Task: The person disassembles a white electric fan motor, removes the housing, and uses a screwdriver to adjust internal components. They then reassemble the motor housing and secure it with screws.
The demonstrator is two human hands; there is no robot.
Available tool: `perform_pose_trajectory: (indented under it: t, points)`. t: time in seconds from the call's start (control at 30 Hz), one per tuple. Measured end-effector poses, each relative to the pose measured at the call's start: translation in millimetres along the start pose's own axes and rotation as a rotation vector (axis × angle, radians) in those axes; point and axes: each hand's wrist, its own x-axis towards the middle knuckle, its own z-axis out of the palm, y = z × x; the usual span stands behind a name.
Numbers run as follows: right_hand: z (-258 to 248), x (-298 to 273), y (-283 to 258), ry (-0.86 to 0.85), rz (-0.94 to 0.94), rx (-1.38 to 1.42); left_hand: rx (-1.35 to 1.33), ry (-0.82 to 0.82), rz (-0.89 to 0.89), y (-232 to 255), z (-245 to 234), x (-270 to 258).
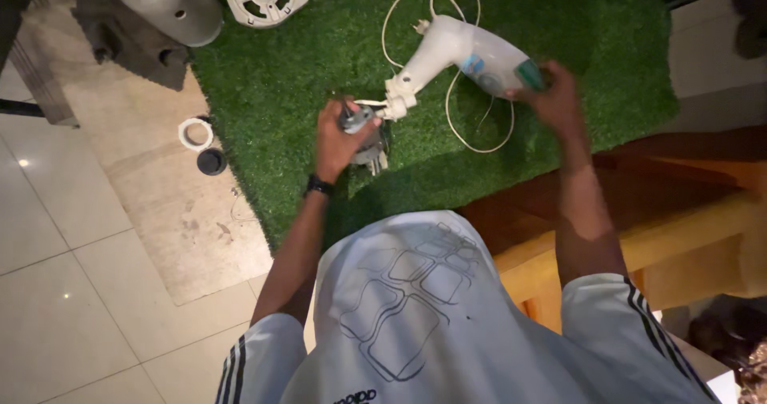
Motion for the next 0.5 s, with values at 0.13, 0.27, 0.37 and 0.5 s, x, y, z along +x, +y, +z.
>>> perform_pose_trajectory:
  t: [0.13, 0.27, 0.37, 0.5]
  points:
    - [-21, -7, -69, -0.002, -0.148, -0.338, 0.103, 0.025, -0.112, -31, 0, 12]
    - [-29, 0, -136, -0.096, -0.163, -0.604, 0.177, 0.067, -0.128, -58, 6, 8]
    - [-23, 25, -172, -0.201, -0.099, -0.830, 0.168, 0.167, -0.180, -53, 9, 1]
    - [-10, 79, -191, -0.336, -0.026, -0.931, 0.319, 0.390, -0.117, -14, 19, -14]
